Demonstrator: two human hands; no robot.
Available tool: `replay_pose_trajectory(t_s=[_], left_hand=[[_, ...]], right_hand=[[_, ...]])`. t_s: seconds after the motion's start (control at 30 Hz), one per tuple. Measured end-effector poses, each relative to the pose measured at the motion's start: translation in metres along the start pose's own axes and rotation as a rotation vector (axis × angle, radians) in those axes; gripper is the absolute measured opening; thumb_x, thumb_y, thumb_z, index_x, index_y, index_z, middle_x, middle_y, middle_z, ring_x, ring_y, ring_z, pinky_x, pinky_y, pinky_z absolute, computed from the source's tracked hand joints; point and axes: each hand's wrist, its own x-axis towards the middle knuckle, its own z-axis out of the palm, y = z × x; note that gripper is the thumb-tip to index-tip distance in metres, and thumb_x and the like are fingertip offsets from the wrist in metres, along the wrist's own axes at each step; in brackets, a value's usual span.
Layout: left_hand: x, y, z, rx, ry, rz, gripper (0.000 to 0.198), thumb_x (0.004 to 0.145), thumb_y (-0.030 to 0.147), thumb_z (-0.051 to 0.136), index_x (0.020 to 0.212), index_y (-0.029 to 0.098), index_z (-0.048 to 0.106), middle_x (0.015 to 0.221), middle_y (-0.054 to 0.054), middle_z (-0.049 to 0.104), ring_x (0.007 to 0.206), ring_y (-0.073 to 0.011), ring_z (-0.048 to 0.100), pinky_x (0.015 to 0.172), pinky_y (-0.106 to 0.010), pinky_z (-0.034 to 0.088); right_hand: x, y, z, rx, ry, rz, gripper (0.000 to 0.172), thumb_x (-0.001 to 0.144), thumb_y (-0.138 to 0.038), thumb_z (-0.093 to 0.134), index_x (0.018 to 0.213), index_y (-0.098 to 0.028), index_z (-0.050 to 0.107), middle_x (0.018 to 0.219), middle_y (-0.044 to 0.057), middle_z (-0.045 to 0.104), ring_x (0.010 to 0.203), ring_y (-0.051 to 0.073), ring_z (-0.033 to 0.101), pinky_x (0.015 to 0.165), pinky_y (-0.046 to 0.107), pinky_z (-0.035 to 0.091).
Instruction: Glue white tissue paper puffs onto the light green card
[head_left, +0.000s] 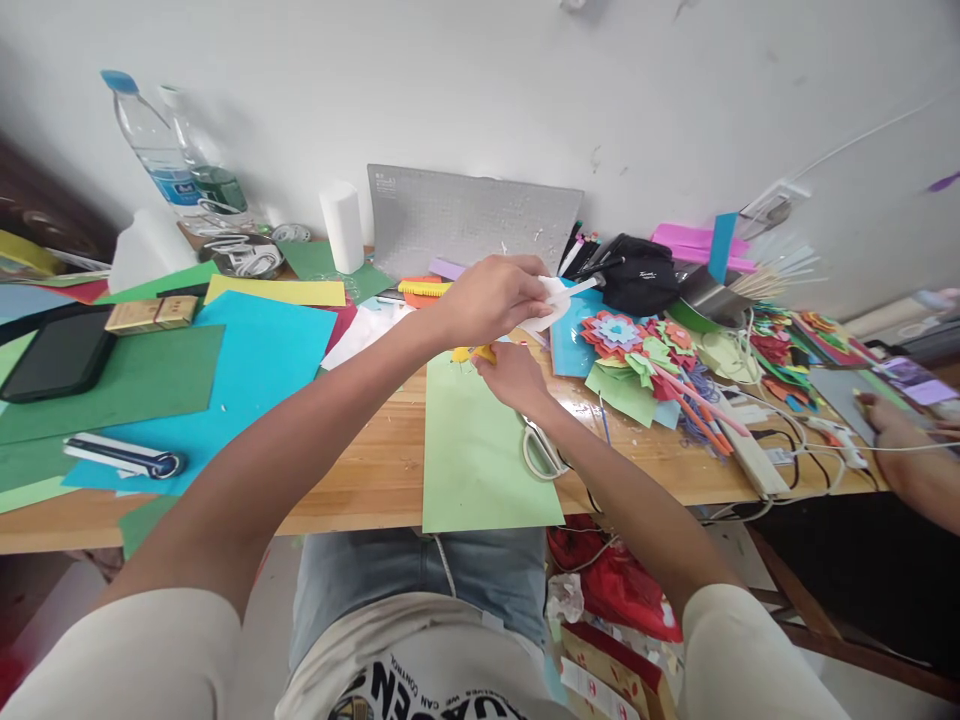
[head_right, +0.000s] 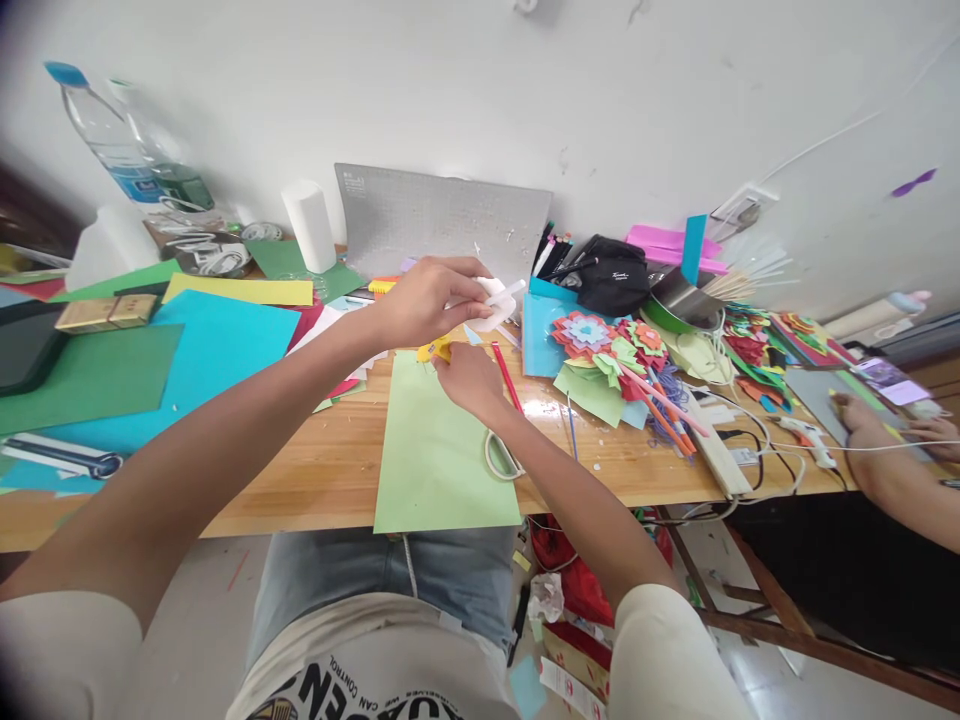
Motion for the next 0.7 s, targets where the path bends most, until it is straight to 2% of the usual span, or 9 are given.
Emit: replay_pose_trajectory(t_s=[0.23,0.43,0.7], left_hand=[[-0.004,-0.006,0.001,-0.016,0.024,0.008,0.032,0.096,0.035,0.048,0.081,0.02,0.071,0.106,-0.008,0.069,0.082,-0.0181,0.063,0.075,-0.032,0.043],[-0.004,-0.005,0.0,-0.012,0.027,-0.007,0.032,0.095,0.034,0.049,0.078,0.019,0.071,0.108,-0.008,0.069,0.082,-0.0181,0.063,0.075,-0.032,0.044],[-0.009,-0.004,-0.001,-0.02,0.046,0.009,0.034,0.096,0.034,0.048,0.074,0.017,0.069,0.107,-0.01,0.069,0.084,-0.0189,0.064,0.076,-0.032,0.044]], right_hand=[[0.002,0.002,0.003,0.018,0.033,-0.007,0.033,0.095,-0.041,0.044,0.101,-0.019,0.068,0.103,0.01,0.074,0.099,0.027,0.067,0.075,0.03,0.042],[0.0,-0.004,0.0,0.017,0.01,-0.024,0.032,0.096,-0.039,0.043,0.099,-0.019,0.068,0.104,0.01,0.074,0.101,0.027,0.066,0.079,0.03,0.042],[0.001,-0.009,0.0,0.023,0.019,-0.041,0.03,0.095,-0.038,0.043,0.096,-0.019,0.067,0.1,0.009,0.074,0.094,0.026,0.067,0.071,0.03,0.04]])
